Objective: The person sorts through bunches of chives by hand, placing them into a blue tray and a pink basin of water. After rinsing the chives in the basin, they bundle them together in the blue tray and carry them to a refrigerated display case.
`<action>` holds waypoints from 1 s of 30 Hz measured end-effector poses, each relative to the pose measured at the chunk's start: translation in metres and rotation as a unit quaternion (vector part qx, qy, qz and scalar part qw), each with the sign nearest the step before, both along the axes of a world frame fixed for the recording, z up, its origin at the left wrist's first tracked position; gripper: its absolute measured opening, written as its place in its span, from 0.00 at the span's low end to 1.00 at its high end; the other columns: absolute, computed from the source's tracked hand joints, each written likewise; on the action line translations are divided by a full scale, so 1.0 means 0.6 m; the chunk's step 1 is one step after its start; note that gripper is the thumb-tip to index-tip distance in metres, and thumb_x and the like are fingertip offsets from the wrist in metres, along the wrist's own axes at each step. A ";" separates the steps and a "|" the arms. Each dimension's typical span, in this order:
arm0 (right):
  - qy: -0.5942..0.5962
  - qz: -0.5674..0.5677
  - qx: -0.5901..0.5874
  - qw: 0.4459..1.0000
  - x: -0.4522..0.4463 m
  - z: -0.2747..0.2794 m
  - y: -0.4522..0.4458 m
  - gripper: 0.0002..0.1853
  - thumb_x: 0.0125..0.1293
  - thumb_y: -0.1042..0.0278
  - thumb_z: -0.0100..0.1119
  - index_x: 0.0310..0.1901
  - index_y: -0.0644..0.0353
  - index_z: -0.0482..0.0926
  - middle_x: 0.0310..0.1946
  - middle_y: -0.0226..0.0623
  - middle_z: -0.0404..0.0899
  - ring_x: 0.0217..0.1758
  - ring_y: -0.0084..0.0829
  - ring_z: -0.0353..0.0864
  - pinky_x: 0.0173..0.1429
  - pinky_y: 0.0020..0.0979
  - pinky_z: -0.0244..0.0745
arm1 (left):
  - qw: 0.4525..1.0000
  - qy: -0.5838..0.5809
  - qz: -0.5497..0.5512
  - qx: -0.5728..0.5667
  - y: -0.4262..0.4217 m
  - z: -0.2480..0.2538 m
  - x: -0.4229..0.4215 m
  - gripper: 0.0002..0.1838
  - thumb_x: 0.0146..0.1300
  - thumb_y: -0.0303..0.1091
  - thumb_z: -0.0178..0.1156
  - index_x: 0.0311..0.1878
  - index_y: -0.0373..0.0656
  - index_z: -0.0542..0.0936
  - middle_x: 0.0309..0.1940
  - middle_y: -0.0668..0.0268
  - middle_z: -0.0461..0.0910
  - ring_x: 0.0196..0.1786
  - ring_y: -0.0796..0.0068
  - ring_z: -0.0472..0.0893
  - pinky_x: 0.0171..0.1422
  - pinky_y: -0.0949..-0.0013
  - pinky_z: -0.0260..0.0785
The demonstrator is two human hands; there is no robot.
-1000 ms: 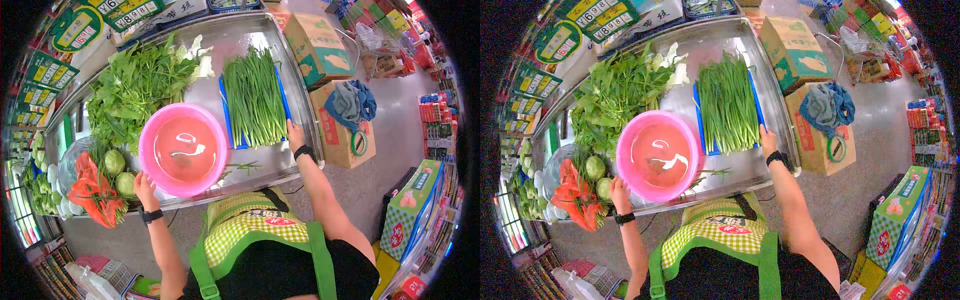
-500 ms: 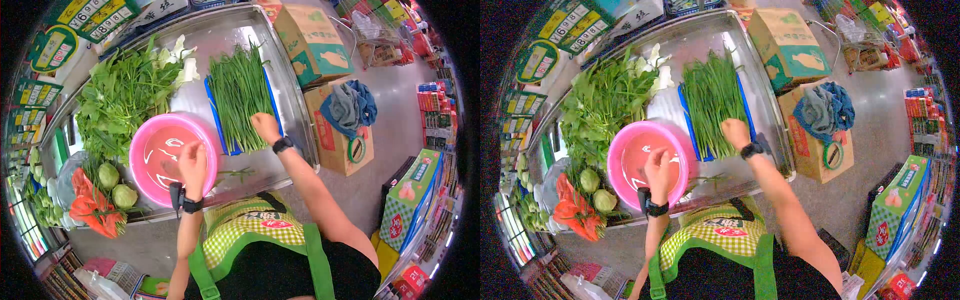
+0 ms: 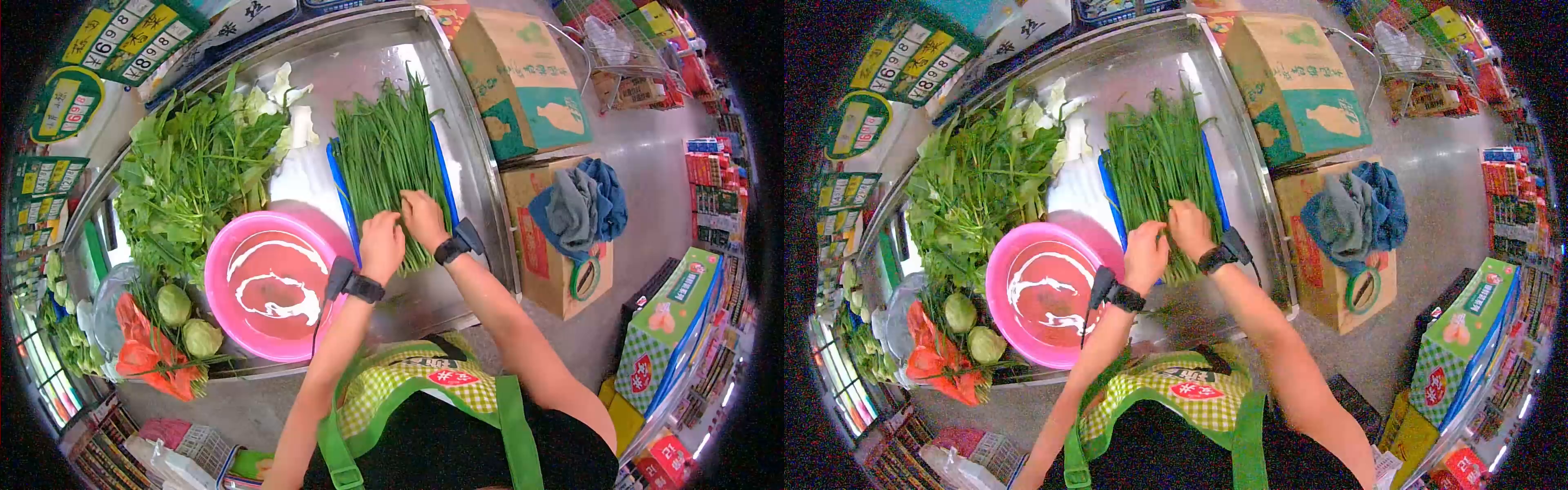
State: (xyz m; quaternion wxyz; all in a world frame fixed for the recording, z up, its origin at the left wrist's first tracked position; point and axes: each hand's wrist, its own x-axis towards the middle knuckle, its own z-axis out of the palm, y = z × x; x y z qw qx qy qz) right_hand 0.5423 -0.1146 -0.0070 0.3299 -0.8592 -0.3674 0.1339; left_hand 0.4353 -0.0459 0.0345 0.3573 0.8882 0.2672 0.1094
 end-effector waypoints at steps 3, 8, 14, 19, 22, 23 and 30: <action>-0.020 -0.032 -0.083 0.996 0.036 0.005 0.017 0.10 0.57 0.66 0.50 0.34 0.63 0.74 0.30 0.49 0.75 0.33 0.49 0.75 0.35 0.45 0.71 | 0.997 0.075 -0.012 0.026 -0.007 -0.016 0.012 0.18 0.50 0.31 0.57 0.47 0.42 0.73 0.49 0.59 0.71 0.47 0.54 0.70 0.49 0.58 0.66; -0.011 -0.085 -0.133 0.987 0.065 0.004 0.040 0.10 0.57 0.62 0.52 0.29 0.61 0.76 0.28 0.47 0.77 0.31 0.48 0.77 0.34 0.44 0.72 | 0.978 0.206 -0.029 0.022 -0.002 -0.020 0.005 0.24 0.48 0.35 0.59 0.51 0.42 0.72 0.57 0.62 0.66 0.49 0.54 0.69 0.49 0.56 0.67; -0.039 -0.101 -0.114 0.988 0.091 -0.016 0.104 0.12 0.54 0.60 0.55 0.24 0.60 0.77 0.26 0.46 0.77 0.29 0.48 0.77 0.31 0.44 0.72 | 0.986 0.169 -0.009 0.007 -0.002 -0.022 0.007 0.21 0.47 0.34 0.60 0.47 0.42 0.73 0.53 0.60 0.69 0.51 0.55 0.68 0.50 0.56 0.66; 0.024 -0.120 -0.199 0.972 0.124 -0.031 0.116 0.11 0.49 0.62 0.57 0.25 0.62 0.79 0.27 0.49 0.78 0.29 0.48 0.78 0.33 0.43 0.73 | 0.995 0.095 0.016 -0.013 0.018 -0.020 0.009 0.16 0.50 0.33 0.57 0.44 0.40 0.75 0.48 0.55 0.72 0.49 0.53 0.70 0.50 0.57 0.65; 0.150 -0.137 -0.012 0.979 0.139 -0.045 0.089 0.10 0.48 0.64 0.59 0.25 0.64 0.78 0.23 0.42 0.79 0.26 0.39 0.79 0.31 0.35 0.71 | 0.995 0.057 0.045 -0.068 0.029 -0.001 0.022 0.14 0.53 0.33 0.56 0.42 0.38 0.76 0.41 0.53 0.75 0.42 0.56 0.73 0.47 0.61 0.67; 0.149 -0.136 -0.013 0.979 0.141 -0.052 0.081 0.10 0.48 0.64 0.59 0.25 0.64 0.78 0.23 0.42 0.79 0.26 0.39 0.79 0.31 0.35 0.71 | 0.990 0.050 0.064 -0.112 0.032 0.005 0.029 0.14 0.53 0.33 0.56 0.42 0.37 0.76 0.36 0.52 0.77 0.36 0.59 0.76 0.44 0.64 0.68; 0.460 -0.119 0.140 0.869 0.140 0.016 0.045 0.07 0.56 0.68 0.60 0.28 0.59 0.73 0.21 0.24 0.72 0.22 0.14 0.69 0.23 0.17 0.64 | 0.963 0.005 0.123 -0.238 0.032 -0.010 0.072 0.12 0.55 0.30 0.56 0.42 0.35 0.75 0.33 0.59 0.79 0.33 0.75 0.78 0.39 0.72 0.69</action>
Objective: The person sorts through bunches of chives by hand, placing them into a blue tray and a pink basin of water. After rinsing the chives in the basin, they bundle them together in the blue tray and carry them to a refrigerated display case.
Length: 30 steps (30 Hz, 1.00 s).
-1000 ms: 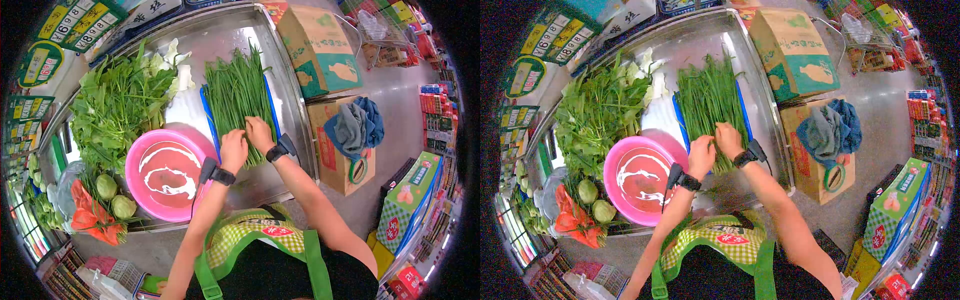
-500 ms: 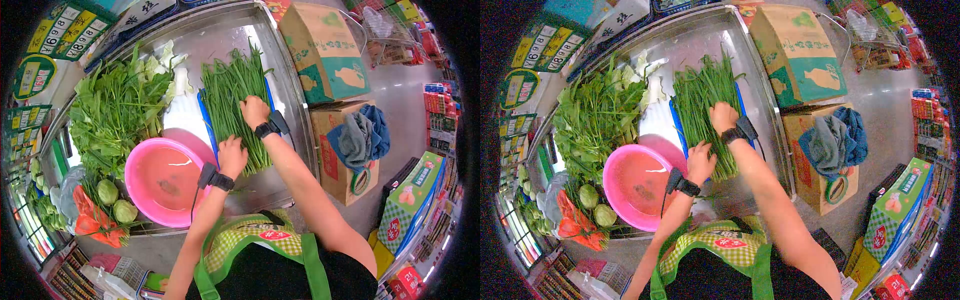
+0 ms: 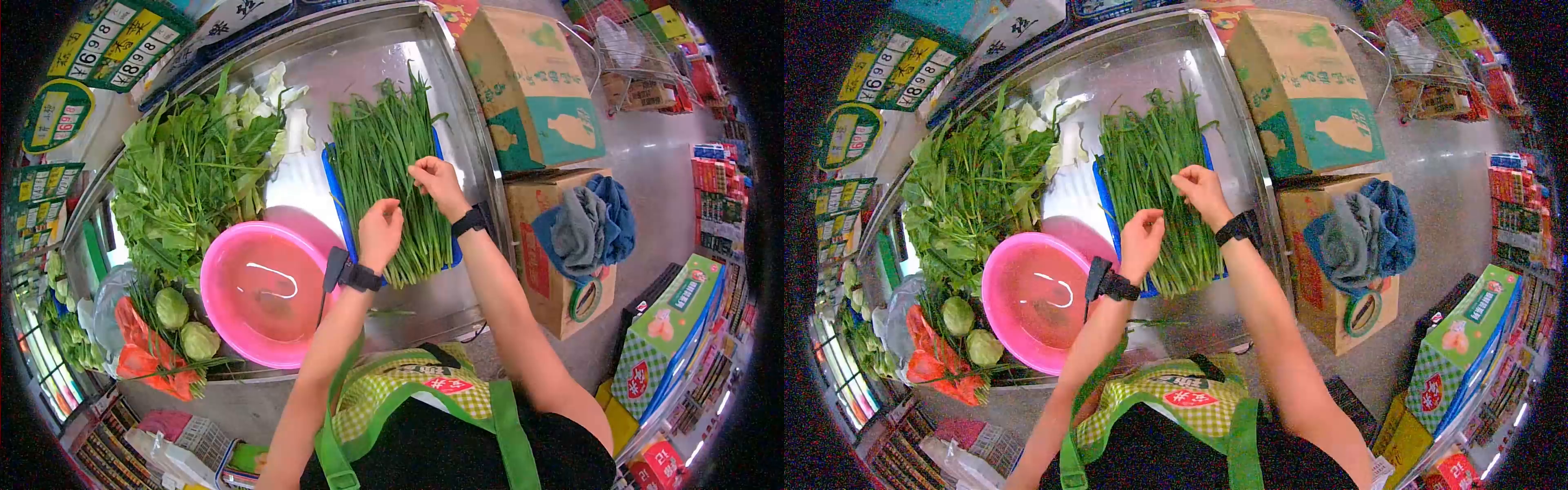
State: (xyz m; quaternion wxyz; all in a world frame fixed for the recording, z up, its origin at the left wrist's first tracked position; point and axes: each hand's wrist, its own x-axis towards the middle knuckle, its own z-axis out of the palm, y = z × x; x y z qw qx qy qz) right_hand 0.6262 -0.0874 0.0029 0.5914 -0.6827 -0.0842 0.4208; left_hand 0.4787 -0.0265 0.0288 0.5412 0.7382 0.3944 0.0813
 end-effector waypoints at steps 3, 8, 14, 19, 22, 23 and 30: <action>0.020 0.023 0.063 0.998 -0.009 0.015 -0.005 0.07 0.56 0.67 0.60 0.30 0.60 0.74 0.22 0.26 0.74 0.23 0.15 0.71 0.24 0.18 0.66 | 0.999 -0.025 0.014 -0.022 0.001 -0.022 0.013 0.13 0.57 0.30 0.56 0.44 0.35 0.74 0.36 0.60 0.78 0.35 0.75 0.78 0.41 0.72 0.70; 0.020 0.056 0.107 0.993 -0.025 0.038 -0.008 0.06 0.57 0.69 0.59 0.34 0.61 0.76 0.27 0.27 0.76 0.27 0.17 0.74 0.28 0.19 0.70 | 0.991 -0.086 0.036 -0.095 0.020 -0.019 0.023 0.11 0.58 0.30 0.56 0.41 0.33 0.74 0.33 0.65 0.78 0.34 0.81 0.75 0.39 0.75 0.68; 0.040 0.061 0.104 0.992 -0.028 0.048 -0.008 0.07 0.59 0.70 0.56 0.39 0.62 0.75 0.31 0.29 0.77 0.29 0.16 0.74 0.31 0.18 0.71 | 0.991 -0.079 0.054 -0.091 0.018 -0.006 0.018 0.08 0.58 0.31 0.57 0.37 0.35 0.74 0.28 0.70 0.76 0.31 0.85 0.71 0.35 0.78 0.65; 0.054 0.042 0.109 0.992 -0.034 0.054 -0.006 0.10 0.61 0.69 0.54 0.42 0.63 0.75 0.30 0.28 0.76 0.28 0.16 0.73 0.30 0.17 0.69 | 0.976 -0.136 0.078 -0.149 0.008 -0.014 0.014 0.08 0.60 0.31 0.55 0.38 0.36 0.74 0.29 0.73 0.74 0.32 0.86 0.69 0.36 0.79 0.63; 0.079 0.072 0.109 0.988 -0.027 0.042 -0.007 0.13 0.60 0.68 0.55 0.45 0.64 0.74 0.29 0.27 0.76 0.26 0.15 0.72 0.28 0.17 0.68 | 0.977 -0.152 0.042 -0.145 0.007 -0.017 0.008 0.08 0.61 0.31 0.53 0.39 0.37 0.74 0.29 0.74 0.73 0.31 0.86 0.69 0.35 0.79 0.62; 0.097 0.104 0.101 0.985 -0.026 0.036 -0.009 0.15 0.59 0.68 0.56 0.47 0.64 0.74 0.29 0.27 0.76 0.25 0.15 0.71 0.27 0.18 0.67 | 0.977 -0.152 0.041 -0.145 0.006 -0.018 0.007 0.08 0.61 0.31 0.53 0.39 0.37 0.74 0.29 0.74 0.73 0.31 0.86 0.69 0.35 0.79 0.62; 0.101 0.108 0.092 0.985 -0.032 0.058 -0.015 0.07 0.57 0.67 0.58 0.30 0.62 0.75 0.21 0.25 0.73 0.20 0.14 0.69 0.23 0.18 0.64 | 0.966 -0.157 0.071 -0.191 0.001 -0.001 0.007 0.07 0.63 0.32 0.51 0.36 0.38 0.74 0.26 0.75 0.72 0.30 0.89 0.66 0.33 0.81 0.59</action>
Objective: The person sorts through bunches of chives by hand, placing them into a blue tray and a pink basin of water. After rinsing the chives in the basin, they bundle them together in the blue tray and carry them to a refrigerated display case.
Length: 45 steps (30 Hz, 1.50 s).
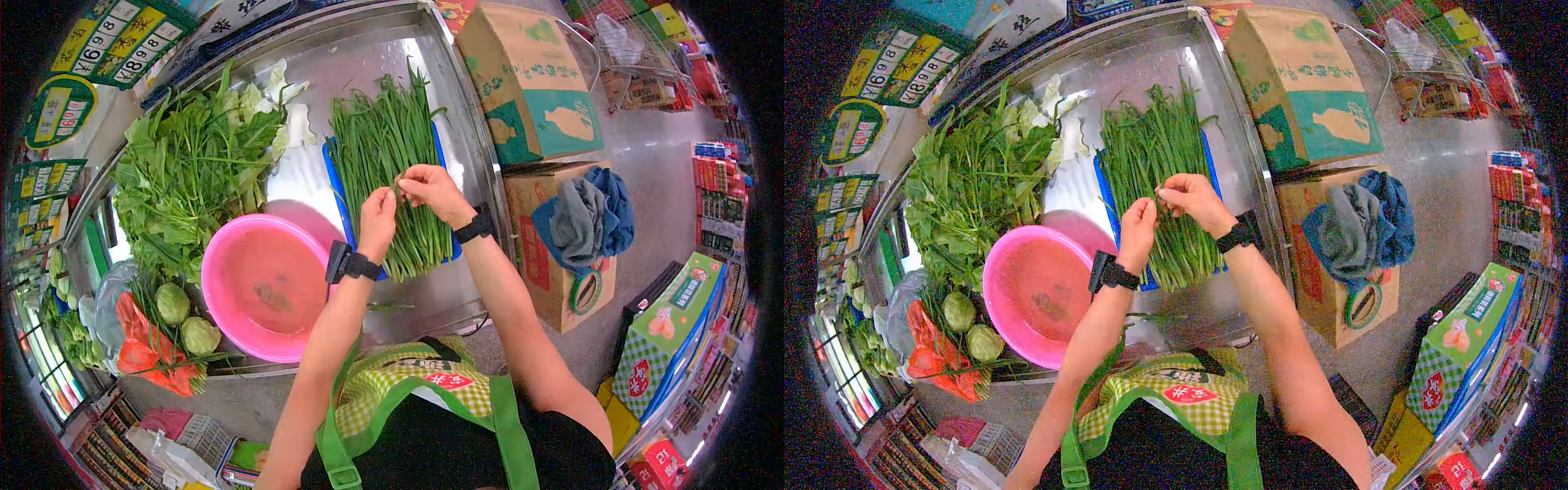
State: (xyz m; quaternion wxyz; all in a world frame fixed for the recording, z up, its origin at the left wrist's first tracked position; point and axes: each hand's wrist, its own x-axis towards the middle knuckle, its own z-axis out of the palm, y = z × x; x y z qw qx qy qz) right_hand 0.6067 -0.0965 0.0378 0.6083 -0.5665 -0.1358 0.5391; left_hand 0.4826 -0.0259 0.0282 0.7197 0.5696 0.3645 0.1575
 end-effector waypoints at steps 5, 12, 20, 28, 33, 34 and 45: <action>-0.091 -0.053 -0.013 0.994 -0.027 -0.011 -0.010 0.05 0.59 0.69 0.55 0.31 0.61 0.73 0.22 0.25 0.73 0.21 0.15 0.69 0.24 0.18 0.65 | 0.998 0.037 -0.010 0.050 -0.004 0.006 -0.002 0.08 0.62 0.33 0.54 0.34 0.38 0.74 0.24 0.76 0.71 0.28 0.88 0.66 0.30 0.80 0.58; 0.000 -0.161 -0.055 0.985 -0.030 -0.012 0.004 0.04 0.59 0.71 0.55 0.30 0.59 0.72 0.25 0.28 0.74 0.24 0.17 0.72 0.25 0.20 0.69 | 0.984 0.114 0.123 -0.058 -0.004 -0.056 -0.028 0.13 0.60 0.35 0.56 0.44 0.38 0.74 0.30 0.72 0.74 0.30 0.84 0.69 0.31 0.78 0.60; -0.122 -0.124 -0.061 0.983 0.004 -0.064 0.077 0.04 0.53 0.77 0.53 0.32 0.65 0.75 0.21 0.29 0.74 0.21 0.18 0.71 0.23 0.20 0.66 | 0.959 0.218 0.181 0.000 0.000 -0.061 -0.034 0.25 0.57 0.35 0.58 0.56 0.33 0.66 0.44 0.60 0.73 0.40 0.74 0.73 0.41 0.71 0.66; -0.171 -0.111 -0.114 0.972 0.005 -0.088 0.116 0.08 0.53 0.72 0.55 0.31 0.68 0.77 0.22 0.32 0.75 0.22 0.20 0.72 0.23 0.23 0.71 | 0.801 0.215 -0.179 0.529 0.013 -0.012 -0.004 0.16 0.48 0.31 0.57 0.43 0.45 0.76 0.50 0.63 0.71 0.55 0.56 0.64 0.57 0.47 0.55; -0.224 -0.032 -0.158 0.961 0.008 -0.093 0.109 0.08 0.55 0.68 0.56 0.27 0.65 0.76 0.18 0.26 0.71 0.19 0.15 0.69 0.22 0.20 0.68 | 0.774 0.386 -0.175 0.471 0.024 -0.028 -0.002 0.29 0.49 0.40 0.59 0.56 0.45 0.67 0.60 0.66 0.62 0.62 0.53 0.57 0.60 0.35 0.47; -0.263 -0.025 -0.162 0.951 0.004 -0.112 0.112 0.09 0.54 0.67 0.57 0.26 0.66 0.78 0.17 0.34 0.75 0.18 0.24 0.73 0.23 0.26 0.70 | 0.764 0.413 -0.186 0.459 0.027 -0.024 -0.007 0.31 0.49 0.42 0.59 0.58 0.45 0.65 0.61 0.66 0.61 0.63 0.53 0.56 0.60 0.34 0.46; -0.505 0.057 -0.296 0.809 -0.013 -0.130 0.134 0.10 0.47 0.65 0.59 0.23 0.64 0.79 0.22 0.50 0.77 0.30 0.49 0.78 0.36 0.44 0.74 | 0.751 0.457 -0.200 0.432 0.025 -0.023 -0.008 0.35 0.51 0.46 0.58 0.61 0.44 0.62 0.63 0.66 0.57 0.65 0.52 0.53 0.61 0.34 0.44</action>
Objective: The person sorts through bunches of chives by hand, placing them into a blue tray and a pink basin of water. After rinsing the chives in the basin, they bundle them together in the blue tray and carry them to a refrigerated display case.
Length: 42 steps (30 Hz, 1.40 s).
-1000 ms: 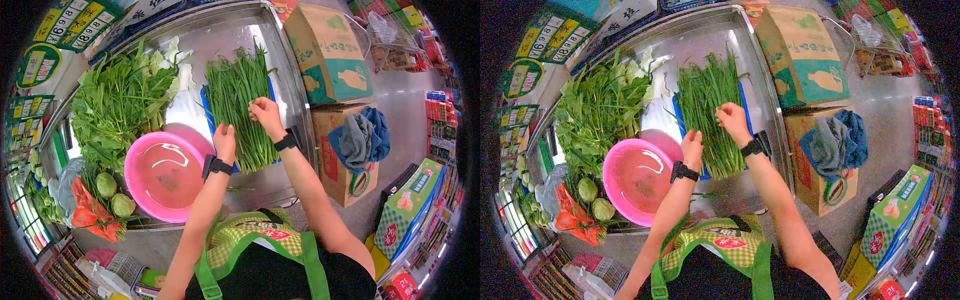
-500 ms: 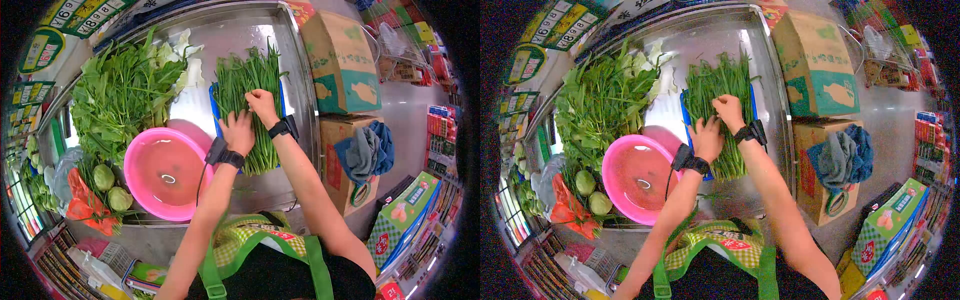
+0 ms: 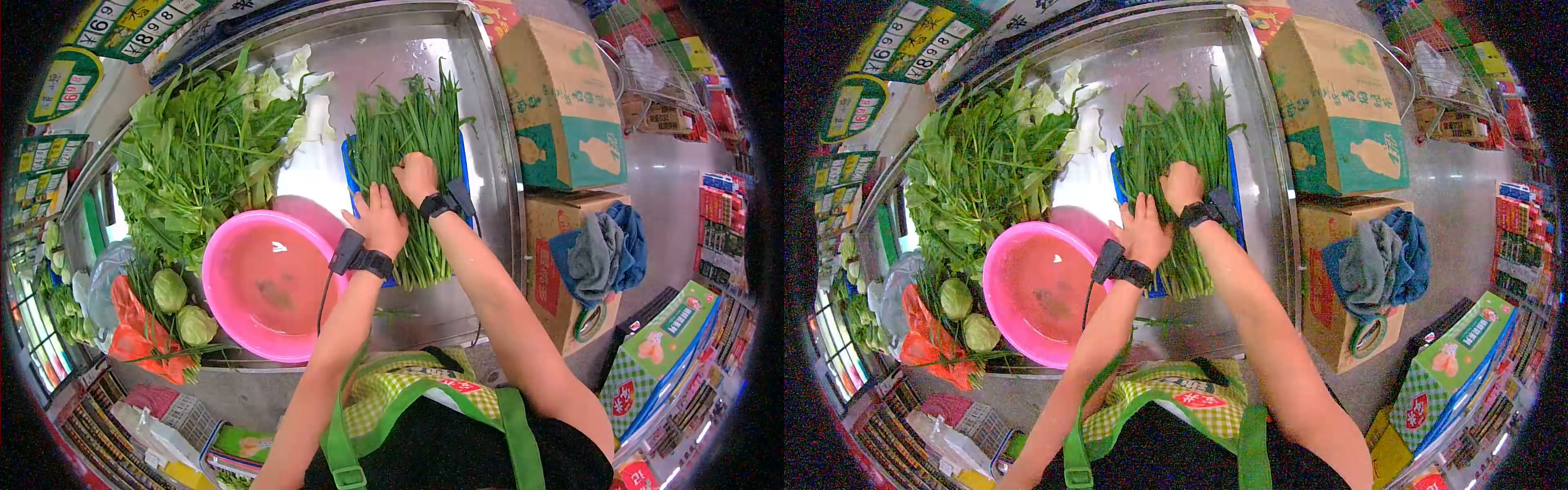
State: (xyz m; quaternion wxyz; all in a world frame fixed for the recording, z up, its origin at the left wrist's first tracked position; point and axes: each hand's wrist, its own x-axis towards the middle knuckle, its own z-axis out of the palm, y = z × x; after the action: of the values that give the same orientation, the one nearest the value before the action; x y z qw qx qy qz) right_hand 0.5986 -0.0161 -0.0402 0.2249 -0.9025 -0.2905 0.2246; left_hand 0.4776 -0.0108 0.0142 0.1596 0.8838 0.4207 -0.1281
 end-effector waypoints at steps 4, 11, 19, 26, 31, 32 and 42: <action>-0.042 -0.001 0.000 0.999 0.005 -0.015 -0.004 0.09 0.43 0.67 0.60 0.23 0.65 0.79 0.22 0.51 0.76 0.27 0.49 0.76 0.32 0.40 0.72 | 1.000 -0.019 -0.002 -0.007 0.000 0.012 0.003 0.31 0.50 0.46 0.59 0.57 0.43 0.67 0.62 0.65 0.59 0.64 0.52 0.53 0.60 0.33 0.43; 0.270 -0.095 0.253 0.924 0.015 0.042 -0.068 0.08 0.49 0.70 0.60 0.25 0.66 0.77 0.16 0.34 0.74 0.18 0.21 0.72 0.24 0.24 0.67 | 0.943 -0.318 0.088 -0.033 0.006 -0.004 0.019 0.11 0.51 0.33 0.58 0.38 0.41 0.78 0.39 0.61 0.77 0.47 0.59 0.70 0.51 0.58 0.61; 0.362 -0.105 0.296 0.878 0.008 0.101 -0.118 0.06 0.54 0.70 0.60 0.27 0.63 0.75 0.21 0.27 0.74 0.21 0.14 0.69 0.22 0.19 0.64 | 0.889 -0.392 0.100 -0.214 0.001 -0.021 0.040 0.10 0.54 0.29 0.56 0.35 0.31 0.76 0.26 0.54 0.78 0.28 0.69 0.77 0.33 0.69 0.67; 0.546 -0.141 0.318 0.762 0.000 0.096 -0.133 0.06 0.58 0.68 0.56 0.28 0.59 0.73 0.17 0.22 0.68 0.18 0.16 0.65 0.23 0.20 0.62 | 0.844 -0.463 0.096 -0.254 -0.011 -0.016 0.027 0.06 0.57 0.29 0.53 0.32 0.35 0.74 0.25 0.65 0.75 0.30 0.78 0.71 0.37 0.73 0.65; 0.604 -0.273 0.422 0.619 0.000 0.150 -0.124 0.05 0.61 0.66 0.53 0.32 0.57 0.70 0.20 0.23 0.68 0.21 0.17 0.66 0.27 0.20 0.63 | 0.814 -0.464 0.172 -0.304 -0.013 -0.016 0.014 0.06 0.59 0.29 0.52 0.34 0.36 0.73 0.28 0.64 0.74 0.33 0.74 0.72 0.40 0.71 0.64; 0.604 -0.270 0.422 0.620 0.002 0.158 -0.114 0.05 0.61 0.66 0.53 0.32 0.57 0.70 0.20 0.23 0.68 0.21 0.17 0.66 0.27 0.20 0.63 | 0.801 -0.446 0.219 -0.333 -0.011 -0.015 0.012 0.06 0.59 0.29 0.51 0.34 0.36 0.73 0.29 0.60 0.75 0.33 0.68 0.73 0.41 0.67 0.65; 0.205 0.252 0.265 0.908 -0.145 0.199 0.088 0.27 0.54 0.76 0.48 0.59 0.57 0.60 0.38 0.51 0.75 0.40 0.44 0.77 0.41 0.41 0.73 | 0.330 -0.678 0.298 -0.586 -0.030 -0.228 -0.037 0.14 0.66 0.40 0.41 0.49 0.44 0.67 0.37 0.65 0.71 0.40 0.72 0.71 0.48 0.70 0.65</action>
State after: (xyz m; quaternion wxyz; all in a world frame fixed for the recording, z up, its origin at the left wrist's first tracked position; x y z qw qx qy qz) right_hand 0.5119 0.0365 0.0793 0.4461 -0.6406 -0.5043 0.3692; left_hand 0.4553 -0.0286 -0.1223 0.8939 0.1593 0.2185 0.3576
